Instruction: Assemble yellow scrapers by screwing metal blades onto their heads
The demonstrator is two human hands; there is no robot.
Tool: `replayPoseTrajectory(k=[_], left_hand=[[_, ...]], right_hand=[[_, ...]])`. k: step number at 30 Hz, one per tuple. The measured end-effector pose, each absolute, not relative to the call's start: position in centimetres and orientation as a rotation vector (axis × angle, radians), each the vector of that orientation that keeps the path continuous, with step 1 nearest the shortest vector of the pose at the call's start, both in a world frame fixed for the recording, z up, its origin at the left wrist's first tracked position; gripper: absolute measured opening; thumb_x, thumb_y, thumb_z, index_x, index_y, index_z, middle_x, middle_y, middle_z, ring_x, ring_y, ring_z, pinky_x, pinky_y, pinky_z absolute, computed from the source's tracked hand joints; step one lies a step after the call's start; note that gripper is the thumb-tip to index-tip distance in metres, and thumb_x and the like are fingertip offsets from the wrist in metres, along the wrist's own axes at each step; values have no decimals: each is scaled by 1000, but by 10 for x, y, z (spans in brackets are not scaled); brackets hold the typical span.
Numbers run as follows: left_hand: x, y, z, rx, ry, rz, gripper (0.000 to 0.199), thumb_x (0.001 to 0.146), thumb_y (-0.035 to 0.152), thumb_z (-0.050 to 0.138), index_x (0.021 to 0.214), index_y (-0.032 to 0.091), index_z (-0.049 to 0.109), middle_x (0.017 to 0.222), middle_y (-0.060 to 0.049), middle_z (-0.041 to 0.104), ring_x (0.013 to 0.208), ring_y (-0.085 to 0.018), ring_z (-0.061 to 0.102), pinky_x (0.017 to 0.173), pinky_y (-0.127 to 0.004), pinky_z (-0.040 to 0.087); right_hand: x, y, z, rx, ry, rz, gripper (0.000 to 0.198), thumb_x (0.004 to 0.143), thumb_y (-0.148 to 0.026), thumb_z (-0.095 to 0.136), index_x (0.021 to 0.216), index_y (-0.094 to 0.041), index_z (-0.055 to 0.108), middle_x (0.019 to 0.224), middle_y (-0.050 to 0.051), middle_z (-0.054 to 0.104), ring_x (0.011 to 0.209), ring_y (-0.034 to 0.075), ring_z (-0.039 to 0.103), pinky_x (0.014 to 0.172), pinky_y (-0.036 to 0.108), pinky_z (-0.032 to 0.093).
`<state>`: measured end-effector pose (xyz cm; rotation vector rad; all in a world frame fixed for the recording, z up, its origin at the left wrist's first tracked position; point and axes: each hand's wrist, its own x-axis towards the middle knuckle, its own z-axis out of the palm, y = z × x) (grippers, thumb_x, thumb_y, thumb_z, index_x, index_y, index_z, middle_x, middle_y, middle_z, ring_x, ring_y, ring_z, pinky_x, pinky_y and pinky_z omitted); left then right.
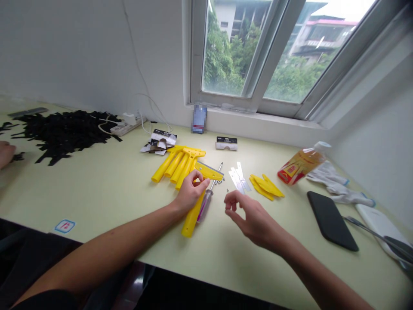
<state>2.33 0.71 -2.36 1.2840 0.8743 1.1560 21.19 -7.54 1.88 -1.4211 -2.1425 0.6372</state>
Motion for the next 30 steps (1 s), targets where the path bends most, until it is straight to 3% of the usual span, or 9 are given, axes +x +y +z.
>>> replayPoseTrajectory(k=[7,14,19,23,27,30], left_hand=[[25,-5,-16,1305,810,1117,34,79,36,68,73,20,39,68,6,46,55,-7,46,52,-19,35],[22,-9,-13,1420,827,1136,30,83,35,64,75,20,40,72,4,46,61,-9,49,52,-18,37],[23,-10,-13,1465,829,1158,29,85,34,62,74,20,39,79,3,47,64,-9,51,55,-20,42],[23,-12,-13,1505,843,1146,28,85,34,62,76,20,40,80,3,47,64,-10,52,55,-21,43],[21,-10,-11,1597,896,1088,22,87,36,60,84,21,44,72,4,49,57,-9,49,51,-19,38],[18,-4,-8,1651,947,1029,19,89,39,55,89,22,45,74,4,52,52,-8,47,47,-19,35]], right_hand=[[206,-13,50,-1362,-2088,477,14,84,-19,53,97,-24,50,84,0,62,74,15,56,66,28,43],[198,-6,50,-1310,-2189,358,13,80,-14,56,89,-23,53,82,0,62,82,17,53,77,34,41],[209,5,48,-1257,-2013,739,33,75,-21,65,105,-23,52,95,2,58,86,16,55,73,31,46],[214,12,43,-1151,-1824,1324,41,76,-25,64,112,-24,45,86,-2,57,69,12,55,56,24,45],[212,14,38,-1089,-1701,1408,43,74,-23,67,112,-23,46,85,-2,58,65,11,55,58,24,47],[211,16,37,-1052,-1635,1407,42,78,-32,66,113,-21,45,84,0,59,69,12,57,63,28,50]])
